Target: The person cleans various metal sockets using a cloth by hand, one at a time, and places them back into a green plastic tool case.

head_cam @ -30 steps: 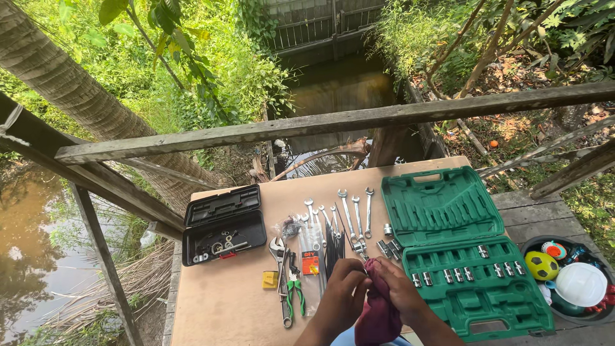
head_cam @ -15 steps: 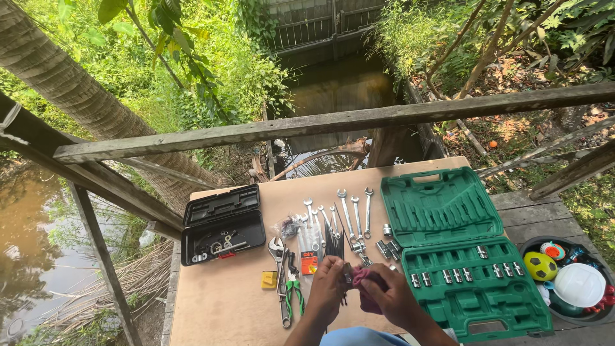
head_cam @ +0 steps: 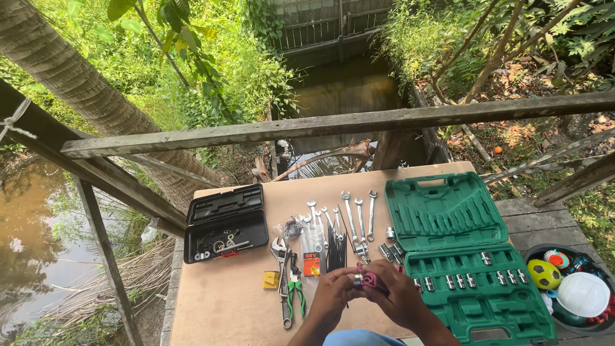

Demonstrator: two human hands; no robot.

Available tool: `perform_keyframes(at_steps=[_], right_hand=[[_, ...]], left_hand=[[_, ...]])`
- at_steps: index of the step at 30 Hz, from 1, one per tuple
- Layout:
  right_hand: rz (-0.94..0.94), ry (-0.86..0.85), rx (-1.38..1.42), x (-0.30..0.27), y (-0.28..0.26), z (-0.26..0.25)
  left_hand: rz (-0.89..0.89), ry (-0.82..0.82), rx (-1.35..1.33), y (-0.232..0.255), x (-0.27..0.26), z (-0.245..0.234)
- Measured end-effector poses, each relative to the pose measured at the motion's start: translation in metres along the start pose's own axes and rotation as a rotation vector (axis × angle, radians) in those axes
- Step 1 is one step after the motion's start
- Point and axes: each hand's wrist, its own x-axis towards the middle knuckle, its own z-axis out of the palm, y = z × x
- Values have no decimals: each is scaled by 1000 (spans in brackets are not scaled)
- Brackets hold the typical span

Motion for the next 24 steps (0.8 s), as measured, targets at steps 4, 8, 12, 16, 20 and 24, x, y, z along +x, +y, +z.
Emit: perform_keyframes(at_steps=[4,8,12,16,20,24], right_hand=[[134,6,175,-6,14,4],[154,68,220,-8,21,9],[202,60,289,-6,19,14],[103,22,187,-4,12,17],[-240,32,-120,0,11,14],[-97,21,-46,-2,20,24]], left_hand=[[27,-45,-32,7,-6,6],[117,-202,298,-4,4,-3],[504,-148,699,-32,9,-11],[115,-193,122,-48,18,-6],[-256,-139,-31,-35,13,-8],[-213,-100,7,-45,17,-3]])
